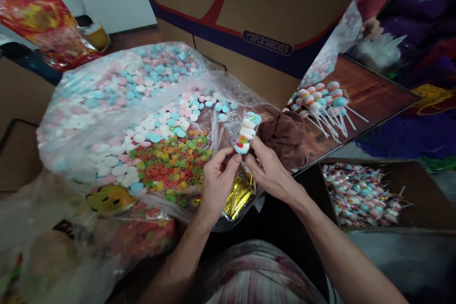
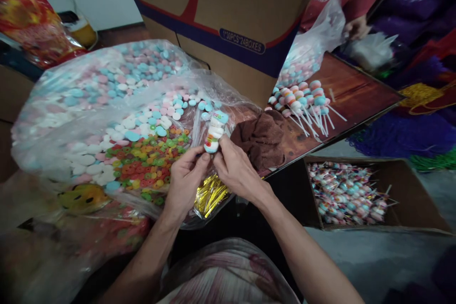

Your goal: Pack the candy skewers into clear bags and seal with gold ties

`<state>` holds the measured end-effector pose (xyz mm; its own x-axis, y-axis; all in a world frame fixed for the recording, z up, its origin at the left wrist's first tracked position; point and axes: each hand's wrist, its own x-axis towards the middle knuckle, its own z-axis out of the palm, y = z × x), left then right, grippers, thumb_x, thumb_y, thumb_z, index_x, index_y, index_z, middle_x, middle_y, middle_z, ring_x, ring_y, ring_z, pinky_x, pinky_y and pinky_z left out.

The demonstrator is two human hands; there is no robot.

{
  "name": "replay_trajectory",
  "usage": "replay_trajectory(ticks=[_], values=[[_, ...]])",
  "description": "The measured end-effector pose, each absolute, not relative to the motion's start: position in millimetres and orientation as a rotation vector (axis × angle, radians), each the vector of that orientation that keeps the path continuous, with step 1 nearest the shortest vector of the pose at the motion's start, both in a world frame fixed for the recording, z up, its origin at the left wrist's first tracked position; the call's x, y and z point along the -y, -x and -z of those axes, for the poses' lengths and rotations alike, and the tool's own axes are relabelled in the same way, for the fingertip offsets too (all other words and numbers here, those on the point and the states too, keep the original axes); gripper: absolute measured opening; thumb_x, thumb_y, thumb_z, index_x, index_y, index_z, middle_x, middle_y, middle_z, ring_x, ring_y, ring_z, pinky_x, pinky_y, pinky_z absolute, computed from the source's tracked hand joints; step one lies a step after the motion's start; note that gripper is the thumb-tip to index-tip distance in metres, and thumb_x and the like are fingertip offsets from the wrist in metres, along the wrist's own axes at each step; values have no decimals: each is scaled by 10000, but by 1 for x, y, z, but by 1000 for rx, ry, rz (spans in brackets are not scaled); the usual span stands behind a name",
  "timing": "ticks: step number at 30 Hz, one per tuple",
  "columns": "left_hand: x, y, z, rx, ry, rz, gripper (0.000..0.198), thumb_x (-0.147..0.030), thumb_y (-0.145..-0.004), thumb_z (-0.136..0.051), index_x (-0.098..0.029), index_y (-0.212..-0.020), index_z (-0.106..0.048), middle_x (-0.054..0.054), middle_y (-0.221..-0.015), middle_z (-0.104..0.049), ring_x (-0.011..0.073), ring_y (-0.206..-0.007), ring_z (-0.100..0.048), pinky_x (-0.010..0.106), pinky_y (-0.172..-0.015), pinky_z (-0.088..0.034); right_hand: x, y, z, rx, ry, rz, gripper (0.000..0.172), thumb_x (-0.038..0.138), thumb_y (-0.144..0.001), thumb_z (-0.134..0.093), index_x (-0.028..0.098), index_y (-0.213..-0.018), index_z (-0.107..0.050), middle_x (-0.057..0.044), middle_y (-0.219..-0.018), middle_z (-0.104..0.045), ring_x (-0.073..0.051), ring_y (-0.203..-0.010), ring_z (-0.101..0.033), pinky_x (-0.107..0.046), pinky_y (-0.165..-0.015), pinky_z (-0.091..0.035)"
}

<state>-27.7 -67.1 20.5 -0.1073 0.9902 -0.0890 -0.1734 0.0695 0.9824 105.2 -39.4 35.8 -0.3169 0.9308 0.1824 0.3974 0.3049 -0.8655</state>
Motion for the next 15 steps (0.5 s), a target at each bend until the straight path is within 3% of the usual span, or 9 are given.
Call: replay_trajectory(ticks=[2, 6, 8, 11, 15], values=[[67, 27, -19, -1225, -968, -1287, 231, -311, -783, -731, -174, -969, -740, 34, -858, -696, 127, -747, -570, 215, -690, -461, 41, -108, -36, 1739, 1193, -1092, 85, 222, -894, -440, 200, -908, -521, 3, -801, -549, -146, -718, -477, -280, -691, -425], [61, 23, -20, -1101, -707, -1254, 176, -292, -742, -767, -144, -813, -704, -23, -634, -572, 38, -500, -404, 157, -468, -325, 53, -110, -27, 1584, 1193, -1132, 123, 251, -926, -462, 201, -846, -541, 19, -722, -552, -129, -644, -500, -246, -595, -416], [57, 21, -21, -963, -490, -1201, 204, -261, -697, -803, -131, -749, -654, -46, -597, -514, 7, -446, -327, 137, -416, -256, 60, -111, -20, 1663, 1191, -865, 160, 225, -954, -441, 205, -892, -588, -13, -792, -613, -144, -710, -563, -268, -655, -443], [53, 19, -24, -840, -258, -1088, 263, -203, -627, -845, -125, -756, -629, -43, -624, -521, 1, -454, -377, 112, -408, -281, 65, -117, -11, 1844, 1143, -373, 231, 166, -959, -448, 211, -1016, -667, -85, -988, -686, -181, -888, -631, -309, -746, -447], [54, 15, -31, -846, -132, -1010, 298, -167, -598, -857, -134, -783, -626, -50, -635, -529, 20, -472, -447, 113, -403, -334, 62, -127, -10, 1973, 1073, -3, 213, 141, -938, -510, 219, -1018, -691, -80, -922, -714, -180, -814, -645, -319, -688, -420]])
